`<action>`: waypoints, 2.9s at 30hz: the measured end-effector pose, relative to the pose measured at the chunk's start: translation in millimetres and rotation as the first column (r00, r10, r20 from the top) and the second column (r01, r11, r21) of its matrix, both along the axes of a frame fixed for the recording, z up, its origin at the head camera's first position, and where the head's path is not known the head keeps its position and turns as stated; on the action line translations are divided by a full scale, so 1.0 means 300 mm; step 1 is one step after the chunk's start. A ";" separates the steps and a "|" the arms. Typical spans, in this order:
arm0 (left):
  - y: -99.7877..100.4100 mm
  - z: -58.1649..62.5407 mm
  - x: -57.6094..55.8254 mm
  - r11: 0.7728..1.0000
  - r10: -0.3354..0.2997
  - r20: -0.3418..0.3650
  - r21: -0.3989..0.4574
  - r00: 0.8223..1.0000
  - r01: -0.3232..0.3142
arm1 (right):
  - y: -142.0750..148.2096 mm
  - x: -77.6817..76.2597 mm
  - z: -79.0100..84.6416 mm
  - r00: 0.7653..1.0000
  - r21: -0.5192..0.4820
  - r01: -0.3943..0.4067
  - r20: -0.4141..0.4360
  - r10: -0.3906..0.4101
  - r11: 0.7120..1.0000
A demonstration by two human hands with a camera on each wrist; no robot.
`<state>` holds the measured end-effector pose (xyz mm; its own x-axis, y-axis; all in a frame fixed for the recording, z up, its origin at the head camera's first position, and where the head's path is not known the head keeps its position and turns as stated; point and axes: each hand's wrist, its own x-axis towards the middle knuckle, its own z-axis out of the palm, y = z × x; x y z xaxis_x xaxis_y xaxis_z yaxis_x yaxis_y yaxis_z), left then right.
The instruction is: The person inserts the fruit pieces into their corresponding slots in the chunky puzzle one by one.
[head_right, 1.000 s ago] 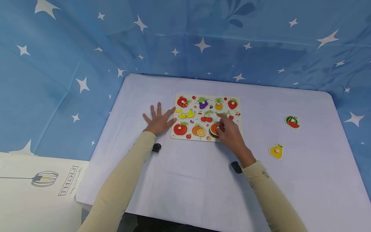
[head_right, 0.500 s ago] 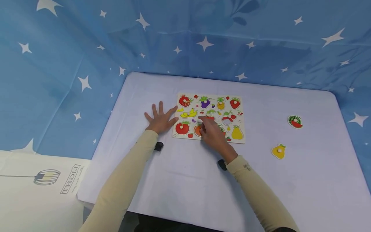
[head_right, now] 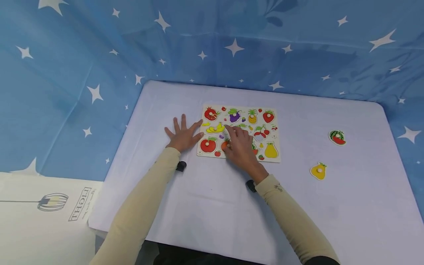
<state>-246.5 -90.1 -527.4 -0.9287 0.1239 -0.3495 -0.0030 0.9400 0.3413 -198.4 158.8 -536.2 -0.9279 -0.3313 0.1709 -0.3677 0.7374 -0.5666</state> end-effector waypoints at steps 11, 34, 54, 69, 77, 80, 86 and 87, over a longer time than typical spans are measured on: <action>0.009 -0.018 -0.004 1.000 0.005 -0.001 0.005 1.000 -0.005 | 0.159 0.002 0.052 0.991 0.024 0.104 0.087 -0.106 0.994; 0.012 0.015 0.015 1.000 -0.008 0.013 0.027 1.000 0.008 | 0.653 0.051 0.100 0.916 -0.007 0.377 0.152 -0.371 0.926; 0.014 0.011 0.013 1.000 -0.003 0.016 0.029 1.000 0.003 | 0.964 0.032 0.102 0.813 0.040 0.525 0.274 -0.514 0.850; 0.012 -0.011 -0.005 1.000 0.000 0.027 0.024 1.000 0.000 | 1.022 0.007 0.066 0.752 0.103 0.584 0.304 -0.584 0.805; 0.011 -0.016 -0.007 1.000 0.006 0.029 0.015 1.000 -0.006 | 0.999 -0.006 0.040 0.729 0.107 0.635 0.245 -0.639 0.765; 0.013 -0.017 -0.007 1.000 0.004 0.026 0.017 1.000 -0.005 | 0.994 -0.004 0.036 0.716 0.107 0.648 0.254 -0.651 0.754; 0.014 -0.005 0.002 1.000 0.002 0.022 0.029 1.000 -0.003 | 0.974 -0.006 0.045 0.713 0.101 0.654 0.249 -0.655 0.750; 0.013 -0.003 0.003 0.999 0.002 0.019 0.033 1.000 -0.003 | 0.969 -0.007 0.049 0.719 0.098 0.650 0.241 -0.652 0.753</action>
